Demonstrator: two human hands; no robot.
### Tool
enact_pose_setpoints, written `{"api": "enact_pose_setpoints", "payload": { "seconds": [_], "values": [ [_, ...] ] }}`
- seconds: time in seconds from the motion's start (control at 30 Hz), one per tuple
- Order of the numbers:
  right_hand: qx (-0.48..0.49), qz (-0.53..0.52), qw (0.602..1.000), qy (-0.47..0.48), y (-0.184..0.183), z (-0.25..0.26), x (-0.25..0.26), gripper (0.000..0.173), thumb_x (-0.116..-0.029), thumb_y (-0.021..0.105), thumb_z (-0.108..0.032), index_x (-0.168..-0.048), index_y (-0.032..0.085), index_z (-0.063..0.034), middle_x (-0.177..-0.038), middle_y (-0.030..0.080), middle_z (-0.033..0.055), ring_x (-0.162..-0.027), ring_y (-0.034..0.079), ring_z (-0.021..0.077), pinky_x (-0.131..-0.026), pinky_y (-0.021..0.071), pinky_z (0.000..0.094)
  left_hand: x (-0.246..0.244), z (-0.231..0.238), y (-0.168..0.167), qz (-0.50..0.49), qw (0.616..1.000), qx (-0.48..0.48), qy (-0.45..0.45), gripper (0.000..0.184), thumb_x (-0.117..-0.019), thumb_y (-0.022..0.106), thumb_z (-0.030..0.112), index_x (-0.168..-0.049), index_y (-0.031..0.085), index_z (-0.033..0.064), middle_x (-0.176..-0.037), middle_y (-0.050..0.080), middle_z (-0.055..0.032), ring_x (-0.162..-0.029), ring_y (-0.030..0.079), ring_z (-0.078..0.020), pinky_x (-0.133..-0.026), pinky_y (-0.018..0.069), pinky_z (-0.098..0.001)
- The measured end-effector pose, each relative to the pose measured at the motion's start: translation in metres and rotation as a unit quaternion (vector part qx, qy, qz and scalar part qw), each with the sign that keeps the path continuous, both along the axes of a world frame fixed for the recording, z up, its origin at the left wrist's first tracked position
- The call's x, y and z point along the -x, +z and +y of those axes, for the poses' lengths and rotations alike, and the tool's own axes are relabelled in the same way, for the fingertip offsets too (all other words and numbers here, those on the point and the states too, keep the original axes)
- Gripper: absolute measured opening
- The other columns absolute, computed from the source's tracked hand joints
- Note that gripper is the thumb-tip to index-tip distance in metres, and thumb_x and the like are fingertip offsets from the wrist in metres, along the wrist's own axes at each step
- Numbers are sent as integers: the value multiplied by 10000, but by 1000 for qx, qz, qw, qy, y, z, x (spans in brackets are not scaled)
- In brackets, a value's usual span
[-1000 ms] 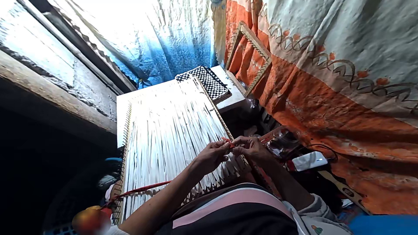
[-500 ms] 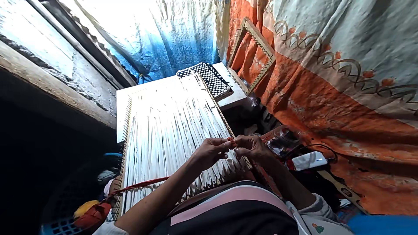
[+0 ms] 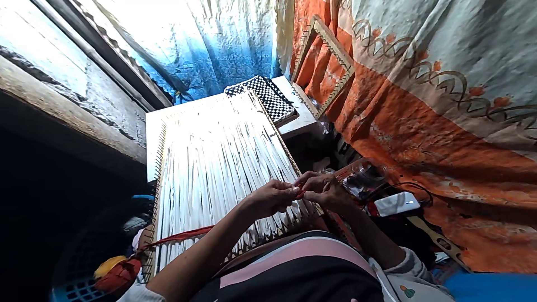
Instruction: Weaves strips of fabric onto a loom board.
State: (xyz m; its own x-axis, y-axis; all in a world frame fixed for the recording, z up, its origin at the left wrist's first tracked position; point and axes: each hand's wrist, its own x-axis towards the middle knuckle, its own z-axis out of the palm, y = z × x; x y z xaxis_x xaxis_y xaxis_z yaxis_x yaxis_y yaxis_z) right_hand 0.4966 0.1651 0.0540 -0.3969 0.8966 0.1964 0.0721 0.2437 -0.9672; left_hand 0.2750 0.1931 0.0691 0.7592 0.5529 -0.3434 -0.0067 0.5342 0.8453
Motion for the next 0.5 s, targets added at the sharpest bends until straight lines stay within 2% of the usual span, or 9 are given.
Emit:
{"api": "enact_pose_setpoints", "payload": {
  "seconds": [0.07,0.13,0.2,0.27,0.33,0.4,0.43,0.5],
  "values": [
    [14,4,999,-29,-1,0,2,88,-863,653,9,-810,723,13,-992,725,68,-895,684,90,-782,585,246,1,2,-1,-14,1000,-17,-17,156,-1049,560,141,-935,653,92,-699,569,63,-525,465,15,-472,378,-135],
    [39,13,998,-57,0,0,5,86,-850,655,18,-799,723,6,-937,723,50,-824,675,72,-742,583,237,-1,1,-1,-4,999,-40,-3,67,-985,643,105,-919,651,93,-663,555,68,-498,448,11,-456,364,-141],
    [56,12,995,-78,2,-2,8,83,-851,655,19,-798,717,5,-925,720,51,-800,668,68,-729,577,237,-6,-2,-2,24,995,-78,58,69,-960,640,58,-892,641,72,-653,555,56,-496,459,-3,-459,379,-151],
    [66,12,993,-95,3,-3,13,90,-851,657,22,-775,699,-3,-923,718,50,-792,664,63,-723,571,232,-12,-5,-5,72,977,-157,122,88,-974,611,54,-892,640,42,-681,587,35,-506,498,-20,-479,432,-168],
    [84,10,991,-108,3,-3,17,107,-845,659,27,-749,692,-8,-934,716,53,-824,663,70,-740,563,237,-18,-8,-9,133,938,-270,172,52,-961,639,50,-925,648,12,-713,628,5,-520,549,-33,-493,480,-186],
    [102,15,988,-113,2,-2,19,128,-839,656,33,-726,694,-14,-959,719,56,-888,668,84,-786,565,252,-21,-10,-13,191,882,-384,196,98,-943,686,82,-1006,670,8,-795,673,-35,-585,619,-56,-539,537,-214],
    [114,25,987,-114,2,-1,19,140,-839,645,44,-721,695,-12,-967,721,58,-902,669,92,-800,563,261,-21,-10,-16,199,851,-444,199,144,-945,678,93,-1060,675,8,-833,682,-54,-623,638,-67,-565,554,-226],
    [141,53,982,-115,6,-1,19,163,-860,597,73,-742,688,5,-958,715,70,-862,678,105,-798,586,278,-20,-9,-23,180,783,-561,199,156,-978,646,115,-1069,725,15,-892,700,-85,-692,658,-84,-627,569,-226]
  ]
}}
